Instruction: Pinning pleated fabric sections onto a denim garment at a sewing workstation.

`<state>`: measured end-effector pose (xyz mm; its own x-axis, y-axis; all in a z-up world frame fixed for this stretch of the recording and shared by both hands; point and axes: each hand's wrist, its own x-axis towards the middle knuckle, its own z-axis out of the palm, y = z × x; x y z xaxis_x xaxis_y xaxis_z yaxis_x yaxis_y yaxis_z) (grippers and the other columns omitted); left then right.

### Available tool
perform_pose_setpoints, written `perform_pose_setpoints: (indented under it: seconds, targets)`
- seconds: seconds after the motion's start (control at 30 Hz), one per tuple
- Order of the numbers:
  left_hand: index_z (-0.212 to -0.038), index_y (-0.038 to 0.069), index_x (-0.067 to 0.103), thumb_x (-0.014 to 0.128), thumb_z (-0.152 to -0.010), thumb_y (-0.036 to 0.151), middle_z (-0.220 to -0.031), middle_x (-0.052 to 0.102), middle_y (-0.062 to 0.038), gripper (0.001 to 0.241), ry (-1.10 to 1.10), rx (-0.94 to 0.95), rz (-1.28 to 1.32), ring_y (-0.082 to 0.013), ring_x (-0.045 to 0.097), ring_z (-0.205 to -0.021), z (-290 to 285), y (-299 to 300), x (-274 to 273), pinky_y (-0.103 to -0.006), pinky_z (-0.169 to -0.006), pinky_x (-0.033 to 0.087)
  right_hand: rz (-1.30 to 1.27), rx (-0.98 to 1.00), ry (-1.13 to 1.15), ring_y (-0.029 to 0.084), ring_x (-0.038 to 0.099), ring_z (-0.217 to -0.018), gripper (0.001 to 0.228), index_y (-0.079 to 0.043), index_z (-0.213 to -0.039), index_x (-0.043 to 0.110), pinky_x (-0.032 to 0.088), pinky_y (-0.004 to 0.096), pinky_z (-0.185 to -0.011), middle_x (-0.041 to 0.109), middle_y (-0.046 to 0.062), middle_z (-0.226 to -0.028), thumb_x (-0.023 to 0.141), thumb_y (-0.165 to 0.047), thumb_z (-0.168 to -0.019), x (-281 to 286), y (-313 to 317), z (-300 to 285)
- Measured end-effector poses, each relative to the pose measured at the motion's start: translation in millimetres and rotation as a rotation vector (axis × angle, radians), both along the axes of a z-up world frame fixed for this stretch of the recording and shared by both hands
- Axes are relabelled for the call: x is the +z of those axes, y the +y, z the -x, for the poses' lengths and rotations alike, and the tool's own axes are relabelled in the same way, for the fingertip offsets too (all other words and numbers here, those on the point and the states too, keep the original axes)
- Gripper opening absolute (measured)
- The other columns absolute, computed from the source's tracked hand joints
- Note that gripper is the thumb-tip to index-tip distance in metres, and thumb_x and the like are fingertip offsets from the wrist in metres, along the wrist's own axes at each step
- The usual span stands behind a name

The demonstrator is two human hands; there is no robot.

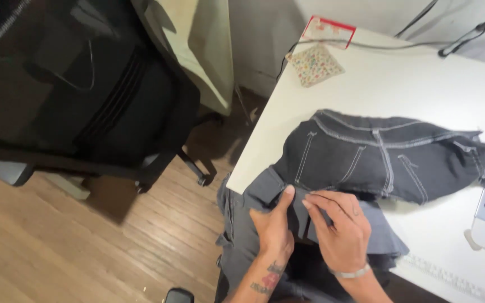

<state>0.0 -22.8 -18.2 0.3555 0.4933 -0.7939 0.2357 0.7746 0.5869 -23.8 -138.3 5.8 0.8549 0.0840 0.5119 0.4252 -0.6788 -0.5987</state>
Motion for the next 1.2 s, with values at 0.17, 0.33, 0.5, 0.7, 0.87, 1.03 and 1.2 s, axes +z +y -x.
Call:
perform_pose_setpoints:
  seconds: [0.17,0.33,0.5,0.7,0.87,1.03,1.2]
  targets:
    - [-0.131,-0.009,0.089,0.101,-0.082,-0.006,-0.134,0.094,-0.024,0.051,-0.23,-0.005,-0.036,-0.031,0.087,-0.12,4.7,1.6,-11.5,-0.0484,-0.111,0.074,0.079,-0.017,-0.134,0.029,0.079,-0.108,0.008,-0.005,-0.122,0.09,0.063,0.042,-0.105,0.087,0.008,-0.123,0.085,-0.003,-0.116,-22.4,6.8,8.6]
    - [-0.131,-0.007,0.09,0.1,-0.085,-0.007,-0.134,0.095,-0.021,0.047,-0.233,-0.037,-0.034,-0.0295,0.087,-0.122,5.4,1.9,-7.5,-0.0482,-0.113,0.074,0.197,-0.037,-0.246,0.029,0.079,-0.104,0.005,-0.002,-0.119,0.089,0.067,0.041,-0.104,0.087,0.01,-0.121,0.09,-0.001,-0.115,-20.2,5.9,9.2]
    - [-0.133,-0.007,0.089,0.102,-0.08,-0.006,-0.139,0.095,-0.022,0.055,-0.231,0.004,-0.04,-0.0284,0.087,-0.123,5.2,-1.3,-18.2,-0.046,-0.116,0.073,0.296,-0.039,-0.287,0.031,0.078,-0.104,0.002,-0.001,-0.116,0.089,0.07,0.046,-0.109,0.085,0.011,-0.119,0.088,-0.003,-0.116,-20.1,2.6,10.9]
    - [-0.135,-0.008,0.089,0.101,-0.081,-0.006,-0.14,0.094,-0.022,0.055,-0.205,-0.005,-0.022,-0.0281,0.086,-0.125,5.8,0.0,-9.9,-0.0456,-0.117,0.072,0.378,-0.113,-0.308,0.031,0.077,-0.107,0.004,-0.006,-0.117,0.091,0.071,0.045,-0.111,0.084,0.007,-0.117,0.089,-0.002,-0.116,-24.9,-1.6,15.2]
    - [-0.136,-0.008,0.089,0.101,-0.082,-0.005,-0.141,0.094,-0.021,0.055,-0.22,-0.028,-0.035,-0.028,0.086,-0.126,7.2,0.4,-12.2,-0.0459,-0.117,0.072,0.344,-0.063,-0.31,0.031,0.077,-0.102,0.003,-0.002,-0.118,0.088,0.07,0.047,-0.11,0.083,0.01,-0.118,0.09,-0.002,-0.115,-24.2,-0.3,12.0]
    - [-0.132,-0.009,0.09,0.101,-0.083,-0.007,-0.136,0.094,-0.023,0.051,-0.237,-0.018,-0.034,-0.0296,0.087,-0.12,6.8,-1.0,-15.5,-0.0471,-0.111,0.074,0.365,-0.036,-0.334,0.029,0.078,-0.1,0.001,-0.002,-0.117,0.087,0.07,0.048,-0.109,0.083,0.011,-0.117,0.086,-0.001,-0.116,-26.2,3.5,8.2]
    - [-0.13,-0.007,0.09,0.102,-0.083,-0.009,-0.132,0.095,-0.021,0.049,-0.239,-0.017,-0.034,-0.0283,0.086,-0.116,8.1,-2.2,-17.2,-0.0463,-0.107,0.074,0.341,-0.044,-0.312,0.034,0.076,-0.104,0.008,-0.001,-0.123,0.087,0.07,0.048,-0.11,0.082,0.01,-0.119,0.088,-0.003,-0.115,-35.4,3.3,10.5]
